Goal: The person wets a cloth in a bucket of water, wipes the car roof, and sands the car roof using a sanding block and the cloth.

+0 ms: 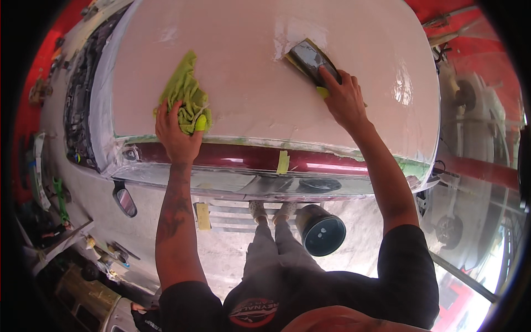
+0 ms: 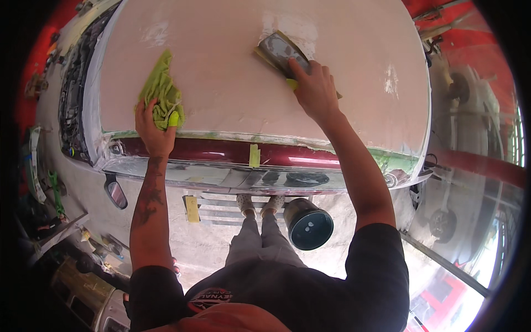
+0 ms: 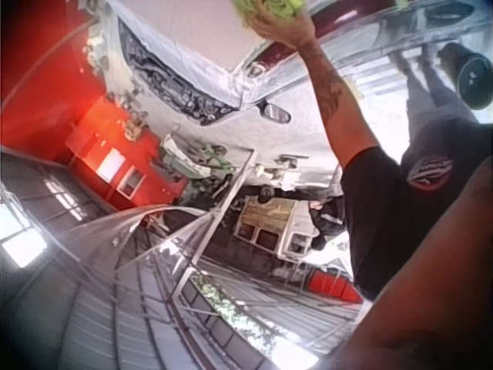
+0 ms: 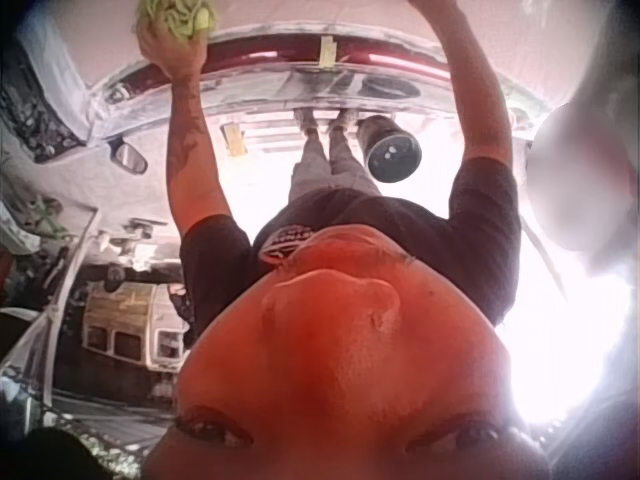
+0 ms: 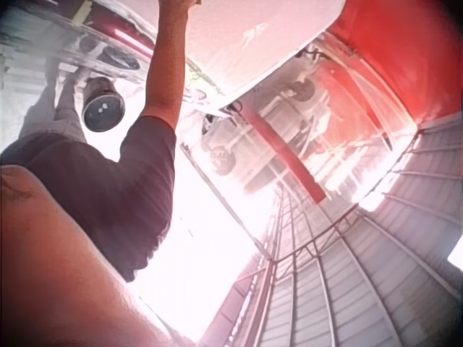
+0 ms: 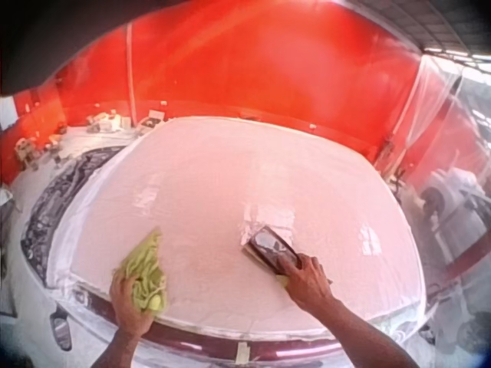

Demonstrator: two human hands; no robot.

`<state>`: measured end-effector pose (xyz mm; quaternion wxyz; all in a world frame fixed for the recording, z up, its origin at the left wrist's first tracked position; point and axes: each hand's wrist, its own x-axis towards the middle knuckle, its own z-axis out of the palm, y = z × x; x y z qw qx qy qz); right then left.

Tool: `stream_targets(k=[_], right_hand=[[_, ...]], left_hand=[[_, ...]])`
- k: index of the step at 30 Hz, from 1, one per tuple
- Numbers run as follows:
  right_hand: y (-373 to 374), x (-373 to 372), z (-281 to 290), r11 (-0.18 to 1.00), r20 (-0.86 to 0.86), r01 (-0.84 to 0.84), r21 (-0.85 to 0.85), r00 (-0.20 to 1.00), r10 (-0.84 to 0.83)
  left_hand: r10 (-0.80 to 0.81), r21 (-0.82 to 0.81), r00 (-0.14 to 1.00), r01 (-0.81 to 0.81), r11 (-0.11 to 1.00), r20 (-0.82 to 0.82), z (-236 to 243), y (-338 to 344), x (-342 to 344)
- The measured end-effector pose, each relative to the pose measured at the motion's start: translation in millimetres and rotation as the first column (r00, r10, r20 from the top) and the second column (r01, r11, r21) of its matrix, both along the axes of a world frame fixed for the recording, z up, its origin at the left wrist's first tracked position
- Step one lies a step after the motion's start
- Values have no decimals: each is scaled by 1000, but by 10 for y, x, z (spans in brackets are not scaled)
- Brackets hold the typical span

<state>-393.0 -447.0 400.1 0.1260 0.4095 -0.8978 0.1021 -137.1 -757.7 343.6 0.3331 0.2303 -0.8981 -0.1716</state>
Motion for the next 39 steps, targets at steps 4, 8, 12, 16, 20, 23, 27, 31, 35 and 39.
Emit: stream_targets(k=[4,8,12,16,20,23,27,31,35,39], right_hand=[[194,414,97,1000,69,-6,31,998,4],[117,523,317,985,50,-38,169,998,30],[-379,-372,235,994,-128,54,91,991,-42],[-416,-917,-136,998,-265,-56,39,962,64],[-370,-1040,-143,988,-206,-49,148,975,79],[-415,-799,118,974,-145,-66,216,984,99],[-291,-96,331,989,141,52,137,987,-72],[73,327,135,999,266,-6,52,964,-8],[39,25,-17,994,168,-85,-72,981,96],[-56,-102,21,992,117,-122,-40,985,126]], left_hand=[[-1,19,1000,1,1000,7,34,4,-7],[23,38,996,-26,999,91,47,4,-8],[5,25,999,-6,1000,46,21,-5,-17],[-16,11,1000,16,1000,25,6,-23,-25],[-17,-1,999,17,1000,34,0,-23,-21],[-1,12,999,0,1000,47,-1,-10,-13],[8,5,1000,-9,1000,24,14,-9,-18],[9,6,1000,-9,1000,29,22,-20,-26],[-3,11,999,3,1000,52,28,-31,-26],[3,16,999,-3,1000,39,17,-30,-17]])
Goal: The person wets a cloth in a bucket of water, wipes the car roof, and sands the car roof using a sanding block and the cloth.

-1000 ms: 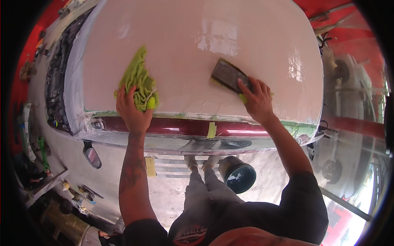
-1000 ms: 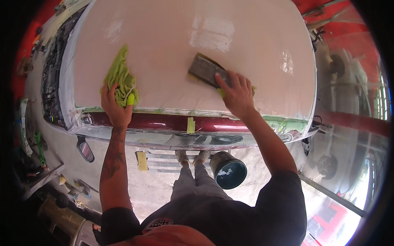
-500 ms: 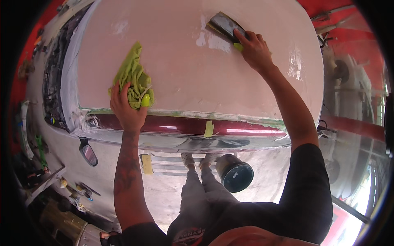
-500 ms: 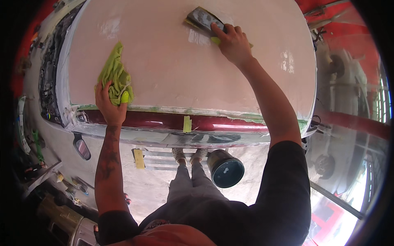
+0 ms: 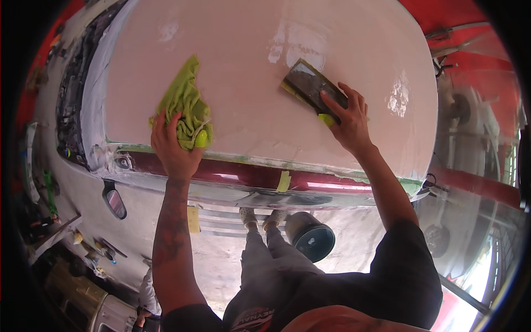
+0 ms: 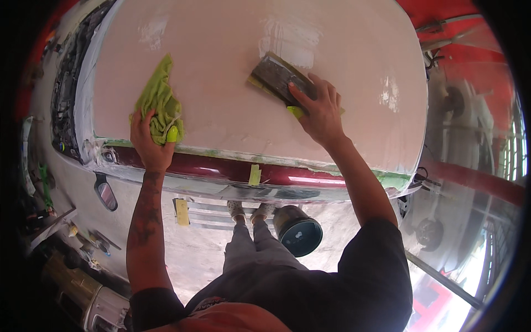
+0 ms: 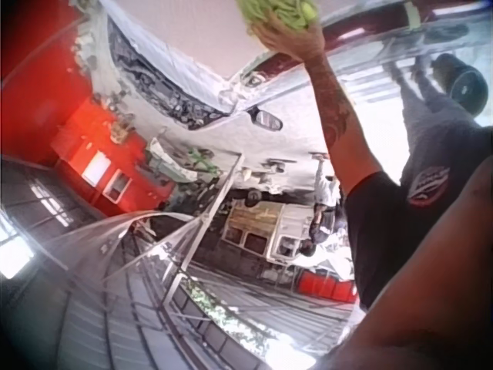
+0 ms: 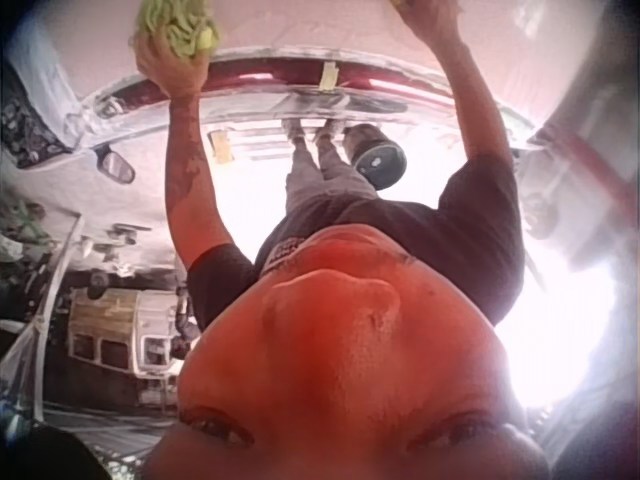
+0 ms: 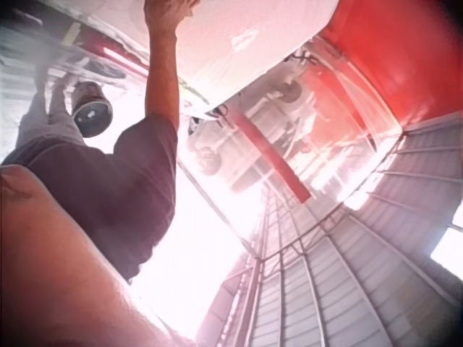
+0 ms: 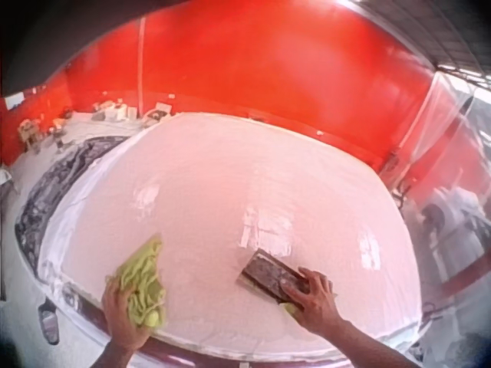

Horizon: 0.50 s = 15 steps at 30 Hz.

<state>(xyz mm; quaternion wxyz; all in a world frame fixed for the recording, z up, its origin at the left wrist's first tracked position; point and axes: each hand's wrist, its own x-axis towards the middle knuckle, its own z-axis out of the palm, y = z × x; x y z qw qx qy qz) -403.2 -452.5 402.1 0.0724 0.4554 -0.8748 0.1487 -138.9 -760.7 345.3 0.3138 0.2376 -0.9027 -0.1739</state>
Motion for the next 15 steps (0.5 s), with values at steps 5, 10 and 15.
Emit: stream_targets(k=[5,10,15], right_hand=[[43,106,1,999,-30,-4,37,1000,5],[47,27,-52,997,-78,-50,57,995,55],[35,49,10,994,8,-106,9,994,106]], left_hand=[[9,-12,1000,-8,1000,16,-4,7,-2],[8,-31,1000,-8,999,-19,-1,18,-5],[18,-63,1000,-19,998,-12,-10,22,3]])
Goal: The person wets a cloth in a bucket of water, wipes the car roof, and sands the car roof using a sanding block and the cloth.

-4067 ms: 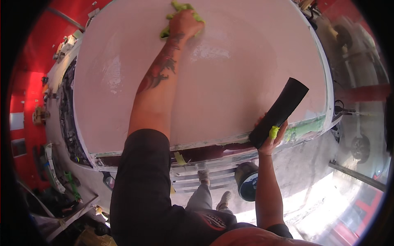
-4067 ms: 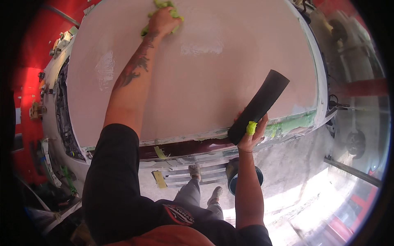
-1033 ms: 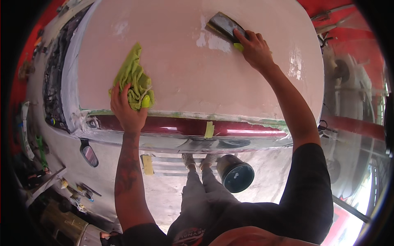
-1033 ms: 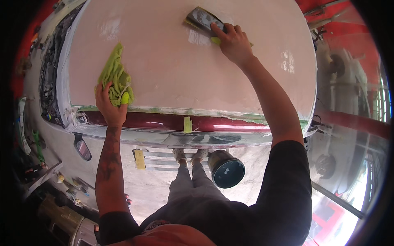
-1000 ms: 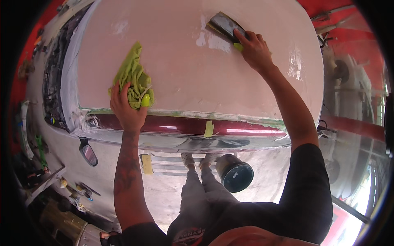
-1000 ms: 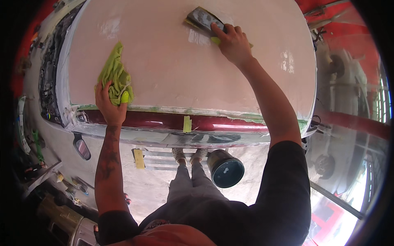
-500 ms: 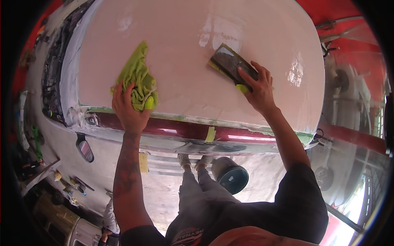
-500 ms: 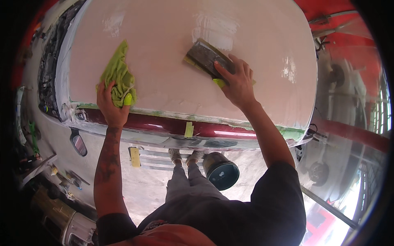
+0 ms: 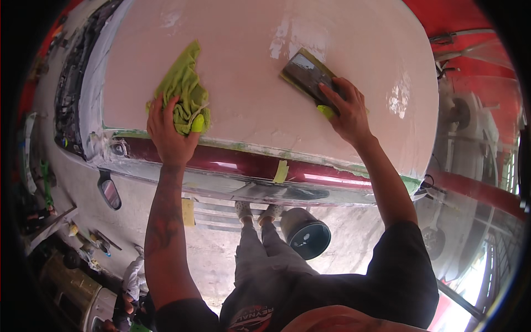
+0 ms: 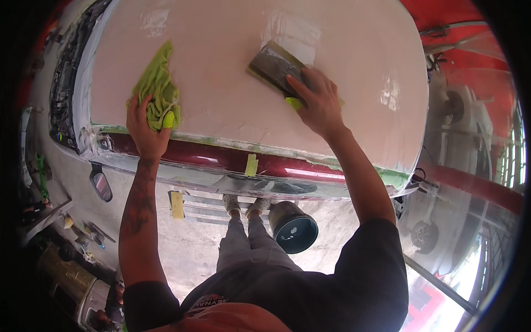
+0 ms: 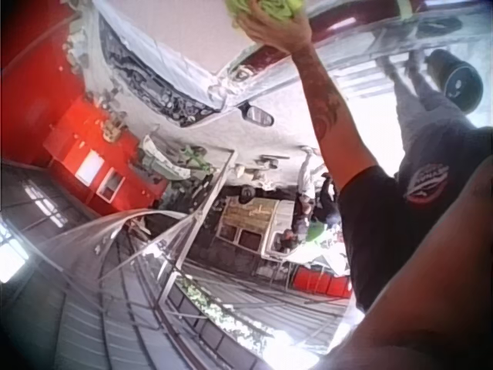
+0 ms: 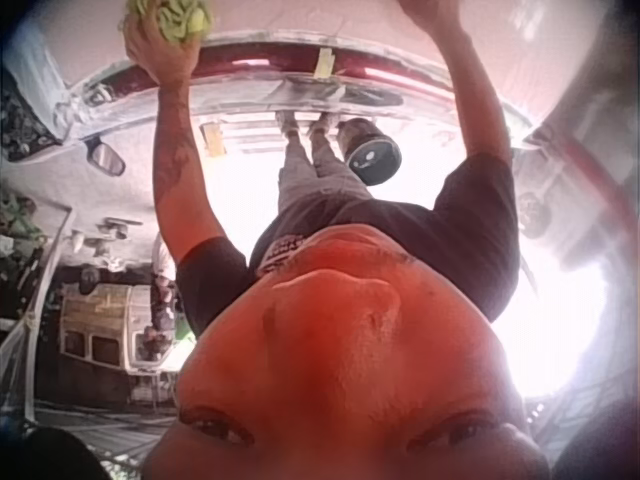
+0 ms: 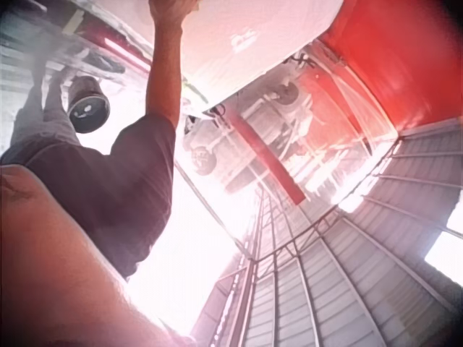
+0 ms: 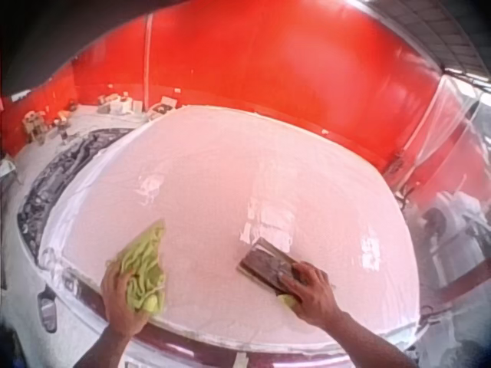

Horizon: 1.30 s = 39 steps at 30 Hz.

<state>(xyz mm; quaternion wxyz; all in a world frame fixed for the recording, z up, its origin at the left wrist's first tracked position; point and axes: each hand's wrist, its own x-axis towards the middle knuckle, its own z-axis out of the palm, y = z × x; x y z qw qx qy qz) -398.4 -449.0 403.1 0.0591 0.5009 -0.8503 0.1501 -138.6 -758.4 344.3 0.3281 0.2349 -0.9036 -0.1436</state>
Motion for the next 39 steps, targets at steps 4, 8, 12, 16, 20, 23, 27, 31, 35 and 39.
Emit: stream_targets(k=[4,8,12,16,20,23,27,31,35,39], right_hand=[[-27,38,53,999,44,43,22,998,-44],[-42,49,64,992,-5,86,87,996,-86],[-27,72,52,989,-27,74,126,997,-71],[-36,57,37,995,-60,49,88,997,-44],[-69,10,56,995,-12,75,62,997,-74],[-73,15,87,999,1,27,32,1000,-27],[-87,-12,81,995,-20,32,90,999,-30],[-70,32,20,980,-166,60,192,986,-28],[81,410,33,974,-219,124,191,972,-80],[-36,370,134,970,-200,113,215,977,-69]], left_hand=[[-2,16,1000,2,1000,-7,-8,-9,3],[-5,37,1000,4,999,17,-18,-19,5],[-11,24,1000,11,1000,-17,-24,-26,9],[3,23,1000,-3,1000,-7,-24,-17,9],[15,49,1000,-16,999,27,-23,-8,4],[9,42,1000,-11,999,28,-29,-16,7],[-4,34,1000,4,999,-2,-42,-30,10],[-12,49,1000,12,999,-2,-19,-22,2],[-22,87,999,19,996,35,49,-8,-10],[-8,11,1000,8,1000,21,80,-3,-6]])
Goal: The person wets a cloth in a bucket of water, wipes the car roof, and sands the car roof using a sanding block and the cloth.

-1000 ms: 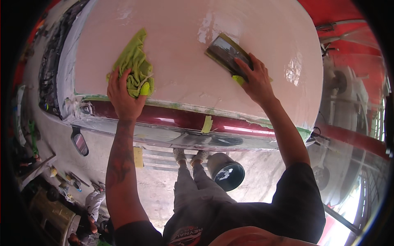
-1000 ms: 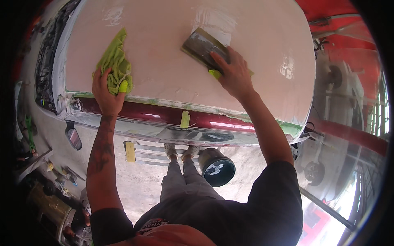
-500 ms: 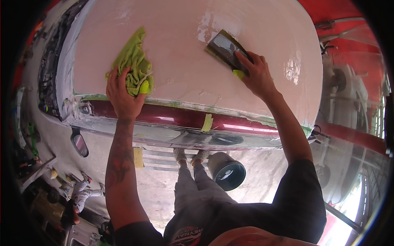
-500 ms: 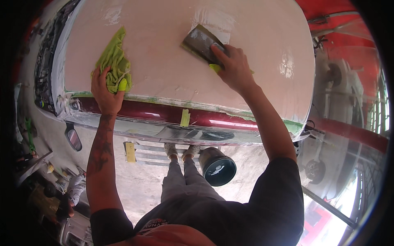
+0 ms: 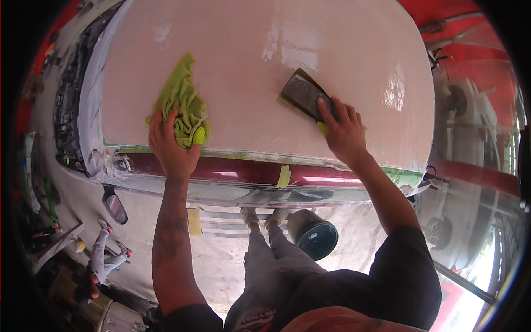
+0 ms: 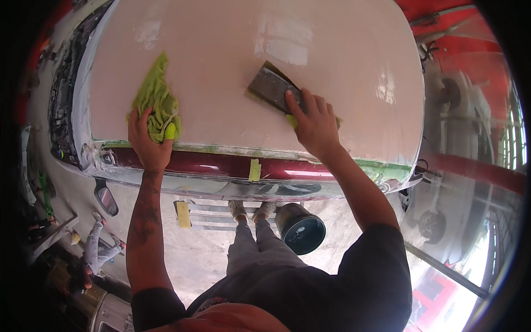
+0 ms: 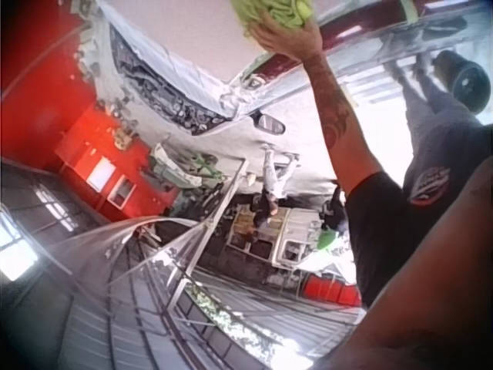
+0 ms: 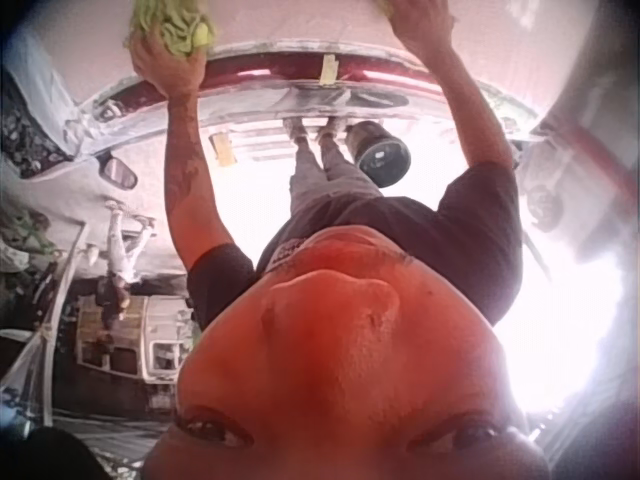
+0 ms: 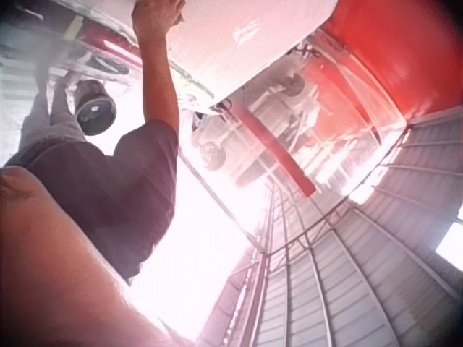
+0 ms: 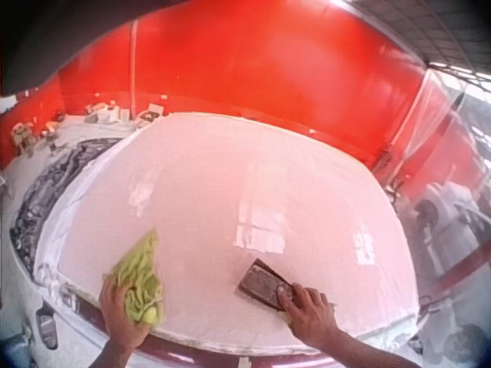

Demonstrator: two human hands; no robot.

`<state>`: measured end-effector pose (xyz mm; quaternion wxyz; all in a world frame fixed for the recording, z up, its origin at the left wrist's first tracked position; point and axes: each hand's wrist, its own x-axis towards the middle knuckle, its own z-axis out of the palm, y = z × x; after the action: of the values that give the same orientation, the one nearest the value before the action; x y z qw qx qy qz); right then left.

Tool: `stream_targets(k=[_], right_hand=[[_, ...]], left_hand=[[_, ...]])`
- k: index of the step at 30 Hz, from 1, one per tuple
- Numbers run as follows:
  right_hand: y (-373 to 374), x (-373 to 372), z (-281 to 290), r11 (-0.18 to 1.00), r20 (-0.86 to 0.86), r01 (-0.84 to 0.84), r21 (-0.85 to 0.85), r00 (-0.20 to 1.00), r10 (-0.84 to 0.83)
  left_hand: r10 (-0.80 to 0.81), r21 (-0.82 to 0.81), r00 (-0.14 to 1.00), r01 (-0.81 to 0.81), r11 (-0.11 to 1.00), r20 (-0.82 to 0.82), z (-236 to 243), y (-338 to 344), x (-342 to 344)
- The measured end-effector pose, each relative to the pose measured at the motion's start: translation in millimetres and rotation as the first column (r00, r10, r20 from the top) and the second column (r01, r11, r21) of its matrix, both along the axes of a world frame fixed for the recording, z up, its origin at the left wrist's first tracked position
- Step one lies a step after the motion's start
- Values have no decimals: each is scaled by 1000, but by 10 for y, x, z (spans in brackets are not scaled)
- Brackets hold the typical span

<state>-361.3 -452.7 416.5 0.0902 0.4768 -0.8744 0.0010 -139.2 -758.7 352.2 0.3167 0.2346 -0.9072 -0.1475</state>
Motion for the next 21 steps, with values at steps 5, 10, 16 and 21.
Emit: stream_targets(k=[5,10,16,21], right_hand=[[-823,-1335,-39,980,-162,120,-158,976,-146],[-456,-523,-255,971,-110,87,-224,987,-114],[-232,69,-119,988,25,-62,-143,998,66],[-1040,-869,-90,975,-165,-15,-220,986,-22]], left_hand=[[-21,30,1000,20,999,9,-27,-1,-5],[-12,54,1000,13,998,-15,-16,-9,-20],[4,39,1000,-4,999,-9,-43,-8,2],[16,24,1000,-16,1000,16,-89,-19,19]])
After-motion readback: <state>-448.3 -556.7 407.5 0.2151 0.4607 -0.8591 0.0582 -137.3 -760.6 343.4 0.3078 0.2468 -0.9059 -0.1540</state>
